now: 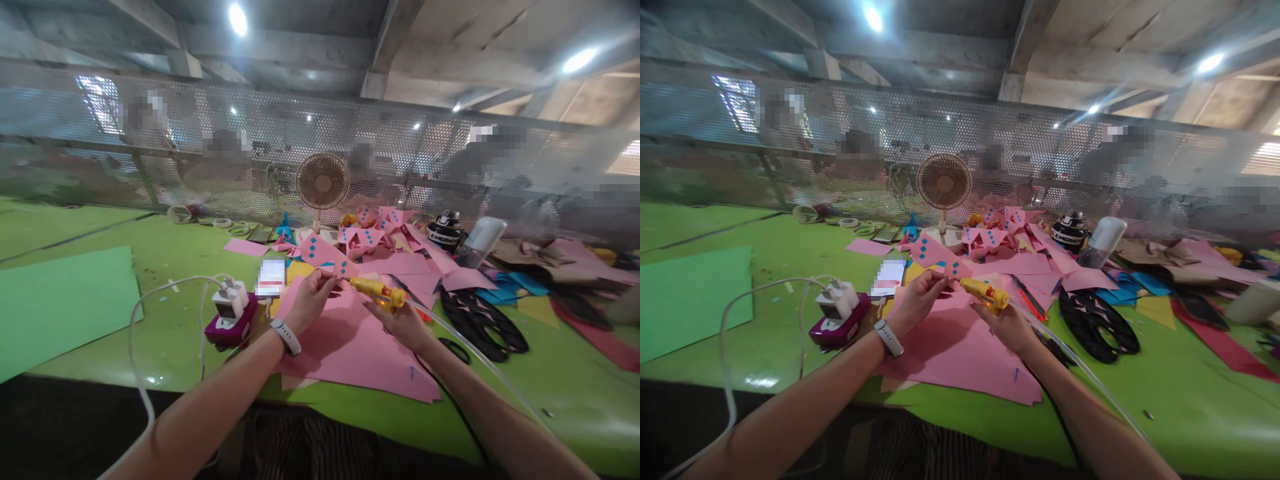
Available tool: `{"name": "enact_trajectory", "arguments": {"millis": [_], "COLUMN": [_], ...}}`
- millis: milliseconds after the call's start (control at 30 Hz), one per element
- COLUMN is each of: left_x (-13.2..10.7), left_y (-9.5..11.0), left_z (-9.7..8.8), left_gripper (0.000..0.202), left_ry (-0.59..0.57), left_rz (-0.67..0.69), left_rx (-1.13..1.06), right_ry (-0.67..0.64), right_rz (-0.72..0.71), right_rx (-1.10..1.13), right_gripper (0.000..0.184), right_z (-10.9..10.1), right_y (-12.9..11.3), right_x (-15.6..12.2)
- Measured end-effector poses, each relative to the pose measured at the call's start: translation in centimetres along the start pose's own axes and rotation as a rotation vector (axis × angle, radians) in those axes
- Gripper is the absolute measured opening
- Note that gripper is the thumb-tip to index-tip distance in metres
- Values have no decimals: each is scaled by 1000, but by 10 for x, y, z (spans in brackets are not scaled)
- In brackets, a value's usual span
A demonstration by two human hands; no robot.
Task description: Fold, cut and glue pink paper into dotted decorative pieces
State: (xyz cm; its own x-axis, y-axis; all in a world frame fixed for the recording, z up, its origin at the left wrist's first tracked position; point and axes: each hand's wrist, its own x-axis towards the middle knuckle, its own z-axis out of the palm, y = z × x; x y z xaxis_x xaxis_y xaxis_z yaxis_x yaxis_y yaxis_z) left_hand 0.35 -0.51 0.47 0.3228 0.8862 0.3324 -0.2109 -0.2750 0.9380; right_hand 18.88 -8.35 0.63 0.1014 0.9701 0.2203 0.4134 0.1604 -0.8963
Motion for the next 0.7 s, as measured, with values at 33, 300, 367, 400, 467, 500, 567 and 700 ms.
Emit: {"name": "enact_trajectory", "arguments": {"millis": [33,300,367,400,467,500,567,700], "left_x": [0,0,2,2,4,5,6,7], "left_y": [0,0,-3,-4,-7,-8,-9,-7], "left_z": [0,0,-2,-4,-7,-8,-9,-8], "left_gripper": [20,20,21,22,22,22,23,27], "left_ry": [2,17,18,23,33,37,38,37], "left_rz": [1,-11,-24,-34,-49,-51,-52,-70], "left_rx": [5,7,-35,-53,-69,-68,-68,-64], "right_ry": [-11,-63,-98,-106,-83,-61,-20,-24], "right_rz": [-4,27,80,103,120,123,166,374], "right_rx": [4,87,269,391,640,736,842,805], "right_gripper": [38,30,29,30,33,32,30,21], "right_z": [0,0,-1,-4,-12,-19,-36,-76], "right_y": [-1,-3,-6,-9,-15,-17,-21,-15], "right_x": [0,-1,-1,-1,0,2,5,6]}}
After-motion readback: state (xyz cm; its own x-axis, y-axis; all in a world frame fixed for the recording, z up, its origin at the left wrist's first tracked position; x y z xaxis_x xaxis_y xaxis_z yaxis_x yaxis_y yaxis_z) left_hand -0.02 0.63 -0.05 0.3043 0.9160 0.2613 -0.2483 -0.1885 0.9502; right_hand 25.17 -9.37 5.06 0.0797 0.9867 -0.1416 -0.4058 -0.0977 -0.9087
